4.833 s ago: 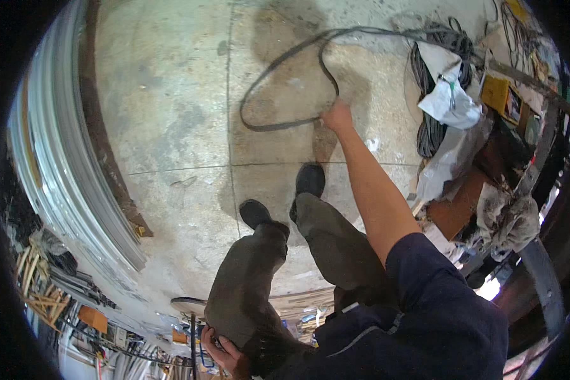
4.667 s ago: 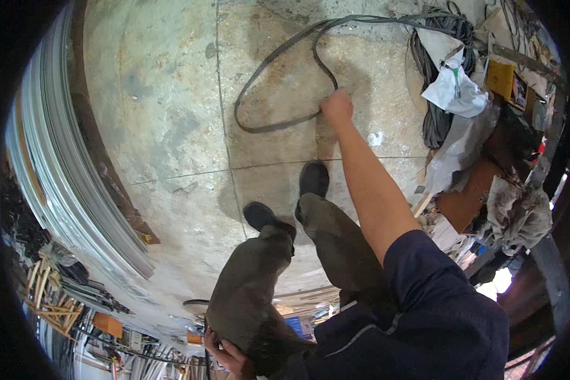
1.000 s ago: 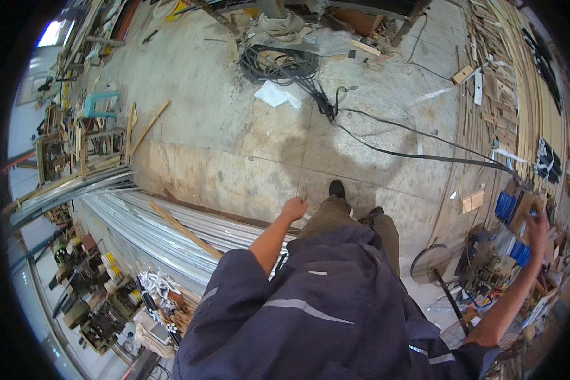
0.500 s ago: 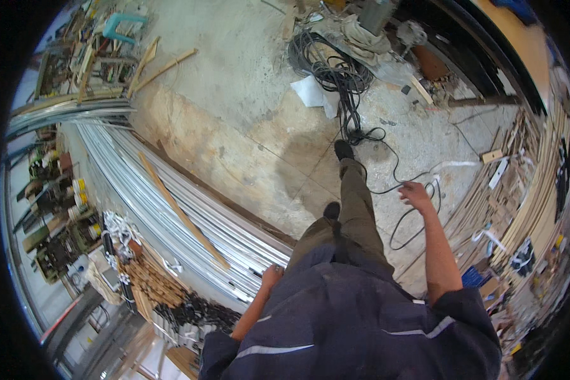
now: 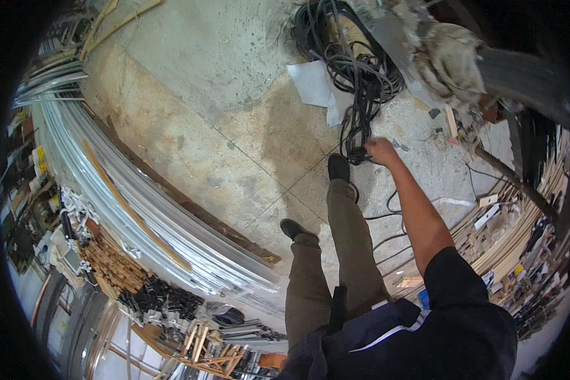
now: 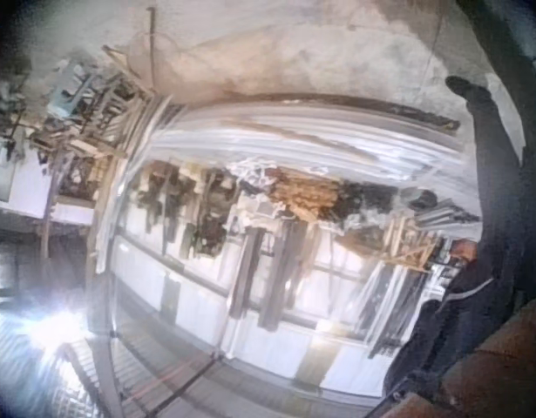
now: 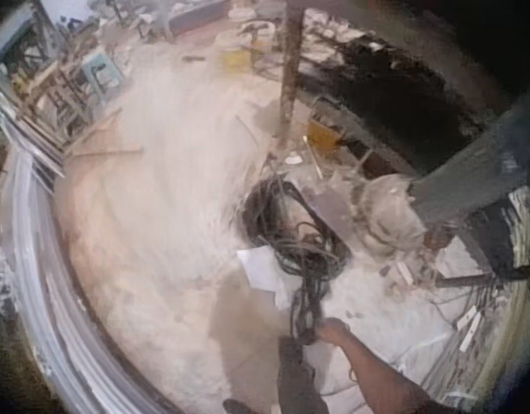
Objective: The person removes their glasses, then uses a cordless drill to drive screws into a black trim piece along the edge of a large tabletop. They later handle a power cord and a small metal bracket, preparing to attach it to the table.
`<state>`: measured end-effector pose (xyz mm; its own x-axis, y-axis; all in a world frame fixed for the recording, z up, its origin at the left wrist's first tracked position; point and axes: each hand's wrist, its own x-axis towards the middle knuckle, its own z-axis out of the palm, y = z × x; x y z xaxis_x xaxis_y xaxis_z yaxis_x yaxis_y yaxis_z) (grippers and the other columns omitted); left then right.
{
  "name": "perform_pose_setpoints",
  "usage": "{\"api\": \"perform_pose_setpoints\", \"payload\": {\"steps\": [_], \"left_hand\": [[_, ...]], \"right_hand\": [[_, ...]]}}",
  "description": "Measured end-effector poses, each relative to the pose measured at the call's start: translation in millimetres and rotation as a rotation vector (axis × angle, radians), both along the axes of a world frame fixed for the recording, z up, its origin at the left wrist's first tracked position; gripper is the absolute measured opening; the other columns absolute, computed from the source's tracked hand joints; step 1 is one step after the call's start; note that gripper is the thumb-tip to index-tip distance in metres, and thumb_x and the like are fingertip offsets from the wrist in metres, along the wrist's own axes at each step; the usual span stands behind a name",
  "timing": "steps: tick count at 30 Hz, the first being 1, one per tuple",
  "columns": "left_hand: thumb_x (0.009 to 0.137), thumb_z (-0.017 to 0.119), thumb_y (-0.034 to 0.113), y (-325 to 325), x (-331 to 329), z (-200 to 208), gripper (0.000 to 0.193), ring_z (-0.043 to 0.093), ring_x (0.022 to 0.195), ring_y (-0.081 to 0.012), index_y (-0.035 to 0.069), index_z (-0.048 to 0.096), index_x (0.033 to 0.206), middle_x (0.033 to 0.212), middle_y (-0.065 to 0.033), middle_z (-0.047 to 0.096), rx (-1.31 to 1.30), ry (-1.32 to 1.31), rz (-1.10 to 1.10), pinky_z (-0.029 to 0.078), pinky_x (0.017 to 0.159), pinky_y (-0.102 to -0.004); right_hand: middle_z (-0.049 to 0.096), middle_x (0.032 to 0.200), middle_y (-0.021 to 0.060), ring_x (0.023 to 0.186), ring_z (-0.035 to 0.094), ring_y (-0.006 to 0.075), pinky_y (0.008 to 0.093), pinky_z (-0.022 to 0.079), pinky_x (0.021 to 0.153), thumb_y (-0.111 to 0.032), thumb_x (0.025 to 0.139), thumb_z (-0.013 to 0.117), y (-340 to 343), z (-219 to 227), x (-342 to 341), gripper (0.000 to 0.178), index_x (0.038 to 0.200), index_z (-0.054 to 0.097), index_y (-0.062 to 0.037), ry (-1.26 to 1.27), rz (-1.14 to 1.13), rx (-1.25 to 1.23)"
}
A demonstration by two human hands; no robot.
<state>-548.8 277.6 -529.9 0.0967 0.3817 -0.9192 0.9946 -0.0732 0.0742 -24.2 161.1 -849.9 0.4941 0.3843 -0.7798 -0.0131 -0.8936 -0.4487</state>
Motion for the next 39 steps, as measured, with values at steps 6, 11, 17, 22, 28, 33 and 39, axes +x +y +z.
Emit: {"api": "perform_pose_setpoints", "payload": {"steps": [6, 11, 17, 22, 28, 33, 39], "left_hand": [[0.094, 0.059, 0.036, 24.0, 98.7, -126.9, 0.038, 0.067, 0.096, -0.0454, 0.000, 0.066, 0.105, 0.097, -0.0273, 0.069, 0.109, -0.179, 0.095, 0.052, 0.080, -0.0520], [0.094, 0.059, 0.035, 41.2, 144.8, -181.6, 0.038, 0.067, 0.096, -0.0451, 0.000, 0.067, 0.105, 0.097, -0.0268, 0.070, 0.155, -0.247, 0.162, 0.052, 0.080, -0.0519], [0.094, 0.059, 0.034, 45.8, 158.8, -199.0, 0.037, 0.067, 0.096, -0.0448, 0.000, 0.067, 0.106, 0.097, -0.0261, 0.070, 0.183, -0.248, 0.206, 0.052, 0.080, -0.0518], [0.094, 0.059, 0.034, 40.6, 161.6, -197.5, 0.036, 0.067, 0.095, -0.0445, 0.001, 0.067, 0.106, 0.097, -0.0255, 0.070, 0.193, -0.238, 0.199, 0.052, 0.080, -0.0517], [0.095, 0.059, 0.033, 48.1, 176.2, -214.8, 0.036, 0.067, 0.095, -0.0441, 0.001, 0.068, 0.106, 0.096, -0.0249, 0.070, 0.210, -0.263, 0.185, 0.052, 0.080, -0.0516], [0.095, 0.059, 0.033, 58.9, 195.5, -242.6, 0.035, 0.067, 0.095, -0.0438, 0.001, 0.068, 0.107, 0.096, -0.0243, 0.070, 0.234, -0.298, 0.205, 0.052, 0.080, -0.0515], [0.095, 0.059, 0.032, 65.9, 205.1, -256.4, 0.035, 0.067, 0.095, -0.0435, 0.002, 0.068, 0.107, 0.096, -0.0236, 0.071, 0.255, -0.344, 0.243, 0.052, 0.080, -0.0514]], "right_hand": [[0.071, 0.109, 0.0218, 0.103, 0.066, 0.0428, 0.0475, 0.051, 0.090, -0.027, 0.082, 0.065, 103.4, -79.7, 105.6, 0.037, 0.112, 0.070, -0.0061, -0.137, -0.024, 0.061], [0.071, 0.109, 0.0255, 0.101, 0.067, 0.0410, 0.0449, 0.051, 0.089, -0.038, 0.079, 0.073, 152.0, -144.0, 153.7, 0.057, 0.120, 0.067, 0.0016, -0.564, 0.132, -0.157], [0.074, 0.095, 0.0214, 0.082, 0.072, 0.0318, 0.0399, 0.055, 0.079, -0.042, 0.077, 0.078, 197.6, -186.7, 148.4, 0.062, 0.115, 0.070, 0.0061, -0.328, 0.100, -0.006], [0.074, 0.110, 0.0202, 0.100, 0.071, 0.0326, 0.0402, 0.054, 0.088, -0.030, 0.078, 0.076, 225.4, -168.1, 114.2, 0.055, 0.122, 0.069, 0.0030, -0.196, 0.020, 0.194], [0.063, 0.133, 0.0240, 0.120, 0.062, 0.0391, 0.0442, 0.049, 0.103, -0.034, 0.075, 0.075, 192.6, -191.8, 120.4, 0.069, 0.135, 0.062, -0.0022, -0.208, 0.109, 0.033], [0.054, 0.141, 0.0295, 0.129, 0.055, 0.0404, 0.0435, 0.044, 0.108, -0.038, 0.073, 0.078, 190.3, -210.4, 99.4, 0.087, 0.144, 0.049, 0.0037, -0.117, 0.236, -0.047], [0.053, 0.140, 0.0331, 0.129, 0.054, 0.0423, 0.0442, 0.043, 0.107, -0.043, 0.073, 0.079, 192.7, -195.4, 82.1, 0.090, 0.139, 0.049, 0.0099, -0.176, 0.116, 0.036]]}}
